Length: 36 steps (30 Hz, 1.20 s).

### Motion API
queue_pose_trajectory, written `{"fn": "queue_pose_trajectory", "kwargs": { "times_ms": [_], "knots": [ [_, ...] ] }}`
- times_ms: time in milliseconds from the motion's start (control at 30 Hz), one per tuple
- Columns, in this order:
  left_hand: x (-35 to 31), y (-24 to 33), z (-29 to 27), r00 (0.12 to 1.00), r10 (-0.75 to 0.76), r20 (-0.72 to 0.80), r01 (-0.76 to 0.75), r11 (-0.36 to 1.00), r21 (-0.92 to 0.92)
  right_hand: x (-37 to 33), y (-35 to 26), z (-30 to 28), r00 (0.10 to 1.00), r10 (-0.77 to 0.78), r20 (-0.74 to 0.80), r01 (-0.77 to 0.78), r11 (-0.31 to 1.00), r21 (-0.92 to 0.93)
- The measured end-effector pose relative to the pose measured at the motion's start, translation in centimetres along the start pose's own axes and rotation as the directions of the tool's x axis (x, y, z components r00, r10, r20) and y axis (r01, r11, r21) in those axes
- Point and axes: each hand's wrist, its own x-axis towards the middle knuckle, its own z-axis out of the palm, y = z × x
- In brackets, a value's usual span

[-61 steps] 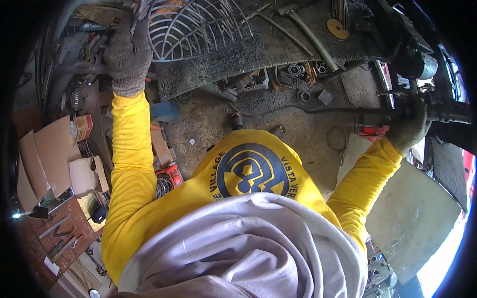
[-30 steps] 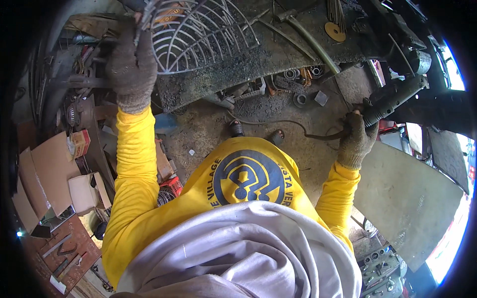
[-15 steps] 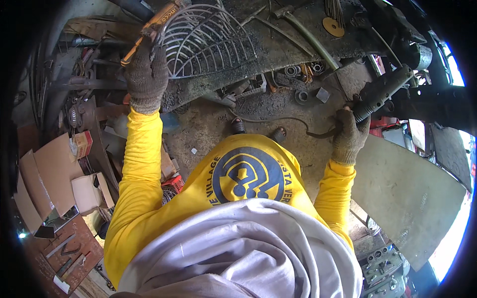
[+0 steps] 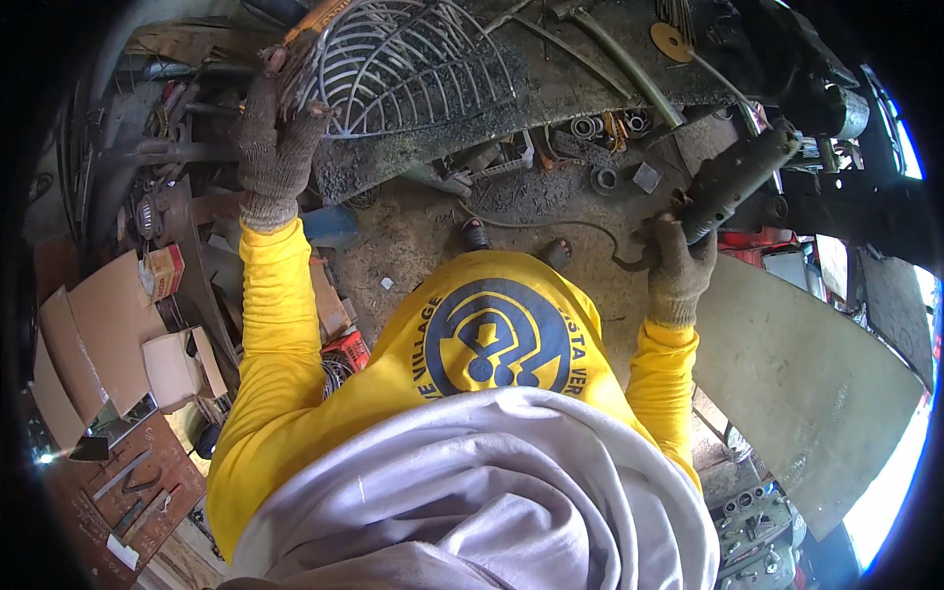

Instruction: The person welds metal rods together to construct a curved metal structure. They hold the metal pieces in place with one gloved hand and use a welding electrode holder with the other to fuse the joints.

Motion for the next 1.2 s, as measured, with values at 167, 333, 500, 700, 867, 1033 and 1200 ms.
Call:
{"fn": "queue_pose_trajectory", "kwargs": {
  "times_ms": [167, 333, 500, 700, 867, 1033, 1200],
  "knots": [
    [-2.9, -2.2, -0.1, 0.984, -0.161, -0.071, 0.13, 0.939, -0.318, -1.0, 0.1, 1.5, 0.999, 0.04, 0.02, -0.037, 0.994, -0.107],
    [-4.2, -4.5, 0.7, 0.829, -0.527, -0.187, 0.337, 0.738, -0.584, -2.1, 2.4, 0.7, 0.996, -0.064, 0.067, 0.064, 0.998, 0.013],
    [-8.7, -12.4, 1.6, 0.901, -0.43, -0.061, 0.357, 0.655, 0.666, -2.6, 2.1, 3.1, 0.963, 0.186, 0.194, -0.168, 0.98, -0.107],
    [-7.6, -8.8, 3.2, 0.71, -0.696, -0.108, 0.637, 0.569, 0.52, -3.2, 1.0, 3.9, 0.909, 0.181, 0.376, -0.033, 0.93, -0.366],
    [-9.4, -14.1, 3.3, 0.647, -0.75, -0.14, 0.687, 0.493, 0.533, -3.5, 2.1, 4.8, 0.861, -0.018, 0.508, 0.053, 0.997, -0.055],
    [-10.3, -16.9, 3.5, 0.629, -0.77, -0.108, 0.705, 0.506, 0.498, -5.8, 2.5, 7.3, 0.91, 0.093, 0.404, -0.043, 0.99, -0.132],
    [-8.2, -15.5, 3.5, 0.616, -0.785, -0.073, 0.724, 0.527, 0.446, -7.8, 4.1, 7.8, 0.932, 0.161, 0.324, -0.054, 0.947, -0.316]
  ]
}}
